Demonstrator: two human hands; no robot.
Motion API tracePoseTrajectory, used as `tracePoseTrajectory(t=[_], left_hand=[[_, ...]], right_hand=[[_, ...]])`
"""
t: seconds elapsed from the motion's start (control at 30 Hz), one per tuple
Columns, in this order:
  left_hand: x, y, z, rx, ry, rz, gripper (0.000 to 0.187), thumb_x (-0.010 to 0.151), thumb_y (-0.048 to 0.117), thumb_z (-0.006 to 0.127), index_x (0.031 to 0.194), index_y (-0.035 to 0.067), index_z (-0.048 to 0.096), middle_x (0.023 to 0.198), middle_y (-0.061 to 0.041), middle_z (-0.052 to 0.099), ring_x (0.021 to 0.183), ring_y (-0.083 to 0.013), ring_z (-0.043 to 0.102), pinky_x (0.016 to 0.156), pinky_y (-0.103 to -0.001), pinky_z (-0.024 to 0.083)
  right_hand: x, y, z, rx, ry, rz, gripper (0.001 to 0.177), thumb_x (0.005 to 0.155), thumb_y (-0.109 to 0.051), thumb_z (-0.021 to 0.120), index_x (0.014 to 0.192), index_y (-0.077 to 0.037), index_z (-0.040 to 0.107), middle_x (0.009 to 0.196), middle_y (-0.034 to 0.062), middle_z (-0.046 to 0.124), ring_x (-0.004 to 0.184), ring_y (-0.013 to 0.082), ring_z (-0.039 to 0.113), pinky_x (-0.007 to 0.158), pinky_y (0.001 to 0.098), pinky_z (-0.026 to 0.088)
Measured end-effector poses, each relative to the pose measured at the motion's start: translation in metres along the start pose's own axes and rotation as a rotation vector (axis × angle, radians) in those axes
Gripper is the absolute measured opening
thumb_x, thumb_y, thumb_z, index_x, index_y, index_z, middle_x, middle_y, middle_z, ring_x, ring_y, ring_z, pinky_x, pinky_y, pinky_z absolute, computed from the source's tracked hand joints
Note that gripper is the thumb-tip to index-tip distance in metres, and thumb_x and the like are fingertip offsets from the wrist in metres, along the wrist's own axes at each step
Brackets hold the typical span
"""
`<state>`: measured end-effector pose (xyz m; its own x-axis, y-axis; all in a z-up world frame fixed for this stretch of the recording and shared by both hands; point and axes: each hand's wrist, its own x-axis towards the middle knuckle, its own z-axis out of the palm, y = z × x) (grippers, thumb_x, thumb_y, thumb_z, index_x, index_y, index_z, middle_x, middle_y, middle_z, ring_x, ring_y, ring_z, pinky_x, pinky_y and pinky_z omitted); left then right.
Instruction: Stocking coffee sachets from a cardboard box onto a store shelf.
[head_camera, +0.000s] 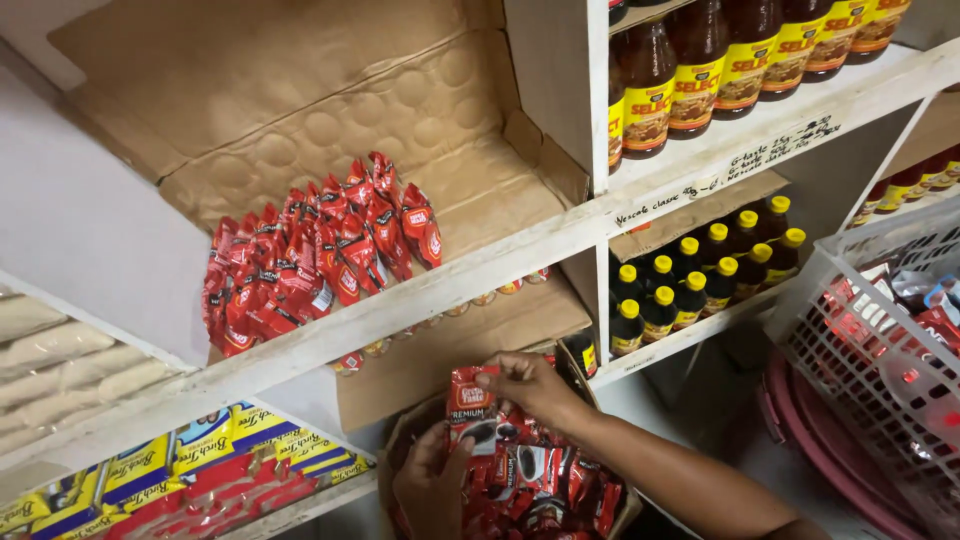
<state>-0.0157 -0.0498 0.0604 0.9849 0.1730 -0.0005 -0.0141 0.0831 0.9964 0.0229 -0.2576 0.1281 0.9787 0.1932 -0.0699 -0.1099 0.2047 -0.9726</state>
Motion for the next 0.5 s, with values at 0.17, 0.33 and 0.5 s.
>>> tracePoseTrajectory(t=[0.17, 0.33, 0.5], left_hand=[[0.001, -0.009, -0.006, 0.108, -0.083, 0.036, 0.042, 0.076, -0.002, 0.082, 0.118, -0.003, 0.074, 0.102, -0.010, 0.080, 0.091, -0.0142, 0.073, 0.083, -0.029, 0.059], [-0.007, 0.032, 0.004, 0.252, -0.197, 0.143, 0.044, 0.076, 0.003, 0.083, 0.119, -0.001, 0.072, 0.108, -0.008, 0.079, 0.097, -0.0153, 0.073, 0.088, -0.030, 0.058], [-0.015, 0.077, 0.027, 0.330, -0.305, 0.033, 0.057, 0.063, 0.009, 0.091, 0.117, 0.003, 0.073, 0.099, -0.008, 0.083, 0.090, -0.0155, 0.077, 0.083, -0.031, 0.061]], right_hand=[[-0.002, 0.000, -0.006, -0.004, -0.130, -0.069, 0.020, 0.091, -0.019, 0.078, 0.107, -0.006, 0.075, 0.089, -0.0017, 0.077, 0.077, 0.0057, 0.067, 0.070, 0.0235, 0.054], [-0.006, 0.005, -0.002, -0.105, -0.171, -0.161, 0.015, 0.088, -0.014, 0.082, 0.097, -0.005, 0.076, 0.087, -0.0014, 0.076, 0.079, 0.0045, 0.066, 0.072, 0.0251, 0.056], [-0.014, 0.004, 0.012, -0.150, -0.139, -0.272, 0.018, 0.092, -0.016, 0.079, 0.092, 0.001, 0.073, 0.084, 0.0009, 0.070, 0.079, 0.0072, 0.062, 0.071, 0.0276, 0.052]])
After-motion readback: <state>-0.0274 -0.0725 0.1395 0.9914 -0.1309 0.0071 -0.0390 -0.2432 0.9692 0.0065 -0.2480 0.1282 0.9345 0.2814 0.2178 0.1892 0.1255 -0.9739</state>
